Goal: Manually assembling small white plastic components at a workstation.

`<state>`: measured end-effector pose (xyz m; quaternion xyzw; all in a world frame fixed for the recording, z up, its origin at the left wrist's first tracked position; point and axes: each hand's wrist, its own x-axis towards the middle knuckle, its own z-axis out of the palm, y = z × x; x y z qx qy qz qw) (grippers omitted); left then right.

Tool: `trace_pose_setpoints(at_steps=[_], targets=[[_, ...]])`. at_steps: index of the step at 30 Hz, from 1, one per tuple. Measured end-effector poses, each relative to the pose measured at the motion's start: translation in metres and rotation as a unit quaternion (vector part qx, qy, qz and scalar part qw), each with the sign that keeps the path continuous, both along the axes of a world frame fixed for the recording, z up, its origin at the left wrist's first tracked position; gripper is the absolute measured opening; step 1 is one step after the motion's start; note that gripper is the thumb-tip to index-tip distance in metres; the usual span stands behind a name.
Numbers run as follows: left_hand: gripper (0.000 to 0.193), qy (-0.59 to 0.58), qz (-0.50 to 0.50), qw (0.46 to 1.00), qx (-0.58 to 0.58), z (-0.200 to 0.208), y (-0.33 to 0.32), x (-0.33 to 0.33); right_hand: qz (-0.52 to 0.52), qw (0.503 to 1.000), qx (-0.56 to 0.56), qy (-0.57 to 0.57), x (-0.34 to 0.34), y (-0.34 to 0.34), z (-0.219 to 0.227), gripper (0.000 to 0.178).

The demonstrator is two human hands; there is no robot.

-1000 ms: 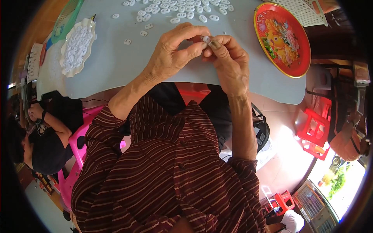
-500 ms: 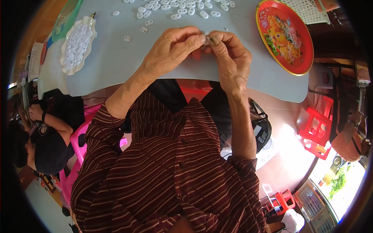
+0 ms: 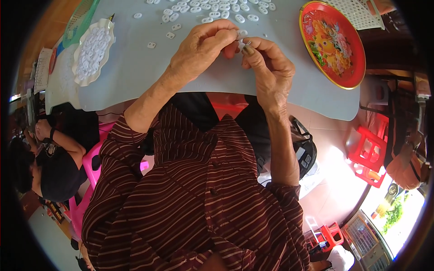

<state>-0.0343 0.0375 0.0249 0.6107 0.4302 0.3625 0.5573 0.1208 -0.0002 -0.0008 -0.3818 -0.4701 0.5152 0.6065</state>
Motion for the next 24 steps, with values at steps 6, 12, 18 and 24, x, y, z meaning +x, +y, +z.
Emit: trace_pose_setpoints(at_steps=[6,12,18,24], targets=[[0.024,0.005,-0.014,1.000,-0.005,0.004,0.003,0.001,-0.009,1.000,0.005,0.007,0.001,0.002,-0.004,0.009],[0.024,0.014,-0.022,1.000,0.006,0.009,0.004,0.000,-0.002,1.000,-0.003,0.006,0.002,0.000,-0.004,0.014],[0.025,0.081,-0.029,0.990,0.107,0.009,0.008,-0.002,-0.002,1.000,0.004,0.004,0.001,0.001,-0.002,0.015],[0.025,0.123,-0.088,0.978,0.145,0.007,0.014,-0.004,0.001,1.000,0.011,0.012,0.002,0.002,-0.005,0.017]])
